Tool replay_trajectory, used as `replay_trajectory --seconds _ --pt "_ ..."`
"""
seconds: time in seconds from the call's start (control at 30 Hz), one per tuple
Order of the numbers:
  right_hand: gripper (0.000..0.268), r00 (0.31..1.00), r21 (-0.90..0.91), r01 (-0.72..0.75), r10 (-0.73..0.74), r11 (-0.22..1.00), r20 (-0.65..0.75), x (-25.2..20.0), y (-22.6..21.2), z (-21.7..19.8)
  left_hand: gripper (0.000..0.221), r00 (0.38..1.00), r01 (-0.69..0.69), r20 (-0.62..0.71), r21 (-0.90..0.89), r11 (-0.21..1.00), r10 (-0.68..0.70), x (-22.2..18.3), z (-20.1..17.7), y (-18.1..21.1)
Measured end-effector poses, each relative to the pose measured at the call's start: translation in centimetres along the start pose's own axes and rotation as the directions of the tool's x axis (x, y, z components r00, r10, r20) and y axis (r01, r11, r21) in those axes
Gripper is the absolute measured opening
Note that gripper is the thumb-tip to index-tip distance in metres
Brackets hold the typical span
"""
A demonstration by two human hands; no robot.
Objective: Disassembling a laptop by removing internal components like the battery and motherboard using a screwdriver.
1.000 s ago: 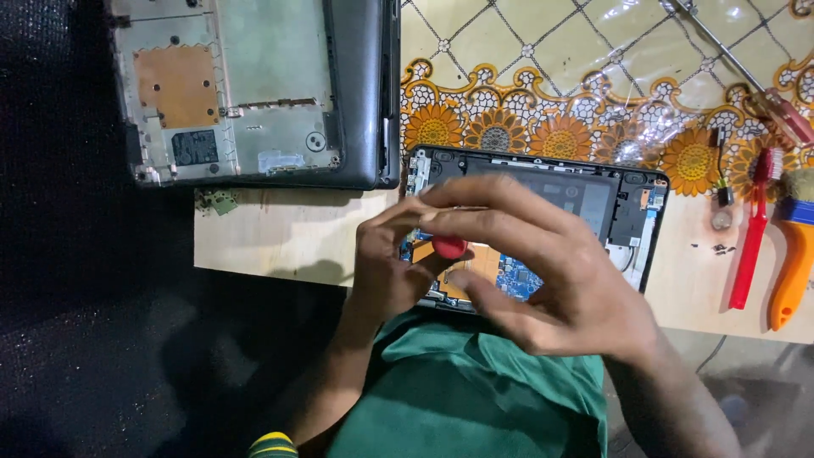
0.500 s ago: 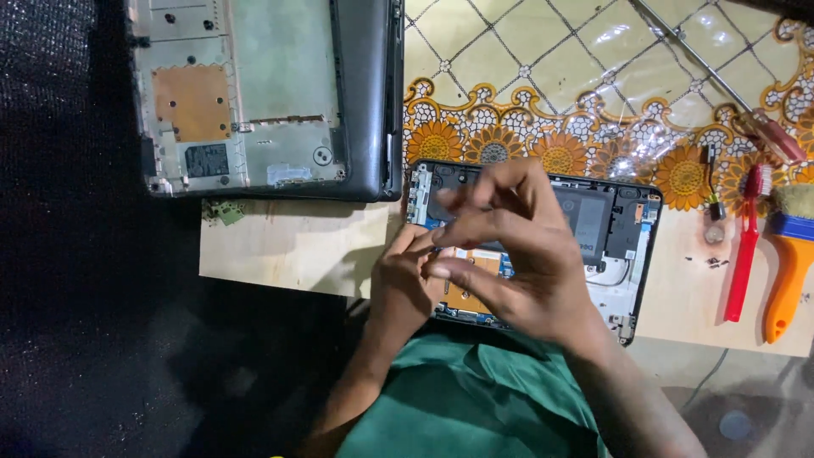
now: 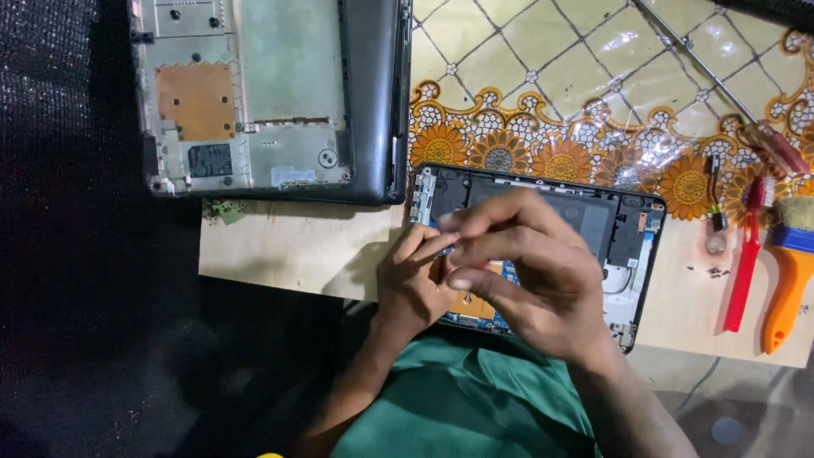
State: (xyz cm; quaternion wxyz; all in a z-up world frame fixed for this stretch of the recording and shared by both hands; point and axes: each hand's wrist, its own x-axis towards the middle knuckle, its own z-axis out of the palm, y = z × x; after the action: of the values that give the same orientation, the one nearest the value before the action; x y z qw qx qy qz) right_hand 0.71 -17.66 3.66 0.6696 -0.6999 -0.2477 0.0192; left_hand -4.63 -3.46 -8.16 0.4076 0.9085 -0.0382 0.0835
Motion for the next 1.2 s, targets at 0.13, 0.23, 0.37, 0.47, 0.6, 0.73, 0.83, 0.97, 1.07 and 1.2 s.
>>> replay_trajectory --seconds 0.13,0.23,0.37,0.47,0.6,0.73,0.83,0.97,1.07,1.2 --pt "0.024 0.987 0.165 -0.136 0.119 0.977 0.111 -0.5 -0.1 -0.5 0.008 0.998 -0.030 -0.048 0.027 0.999 0.031 0.5 -0.2 0.9" --pt "0.031 0.984 0.099 -0.169 0.162 0.981 0.073 -0.7 0.2 0.0 0.014 0.996 -0.051 -0.075 0.068 0.996 0.056 0.4 0.0 0.6" --pt "0.013 0.996 0.014 -0.010 0.011 1.000 -0.091 -0.9 1.2 0.6 0.017 0.999 0.007 -0.040 -0.006 1.000 -0.007 0.1 0.2 0.1" --pt "0.012 0.994 -0.039 0.027 -0.032 0.999 -0.109 -0.9 1.2 0.5 0.012 0.999 0.024 -0.023 -0.038 0.999 -0.025 0.3 0.1 0.2" --pt "0.015 0.981 -0.103 0.075 -0.092 0.992 -0.169 -1.4 1.4 0.3 0.009 1.000 -0.027 0.003 0.011 1.000 0.027 0.6 -0.2 0.4" --pt "0.020 0.960 -0.217 0.118 -0.167 0.969 -0.226 -2.6 1.9 0.1 0.007 0.999 -0.039 0.011 0.027 0.999 0.039 0.5 0.0 0.2" --pt "0.021 0.933 -0.214 0.142 -0.203 0.966 -0.297 -3.1 2.1 0.3 0.010 0.998 -0.063 0.012 0.044 0.997 0.062 0.6 -0.1 0.2" --pt "0.020 0.894 -0.177 0.127 -0.190 0.976 -0.406 -4.4 2.2 0.3 0.009 0.997 -0.065 0.042 0.091 0.994 0.062 0.6 -0.2 0.3" --pt "0.021 0.855 -0.140 0.106 -0.162 0.985 -0.493 -5.8 2.2 0.4 0.007 0.995 -0.062 0.083 0.061 0.996 0.057 1.0 -0.9 0.8" --pt "0.026 0.719 -0.007 0.143 -0.109 0.990 -0.687 -8.1 3.5 -0.4 0.019 0.988 -0.075 0.135 0.022 0.997 0.071 1.3 -1.4 0.8"
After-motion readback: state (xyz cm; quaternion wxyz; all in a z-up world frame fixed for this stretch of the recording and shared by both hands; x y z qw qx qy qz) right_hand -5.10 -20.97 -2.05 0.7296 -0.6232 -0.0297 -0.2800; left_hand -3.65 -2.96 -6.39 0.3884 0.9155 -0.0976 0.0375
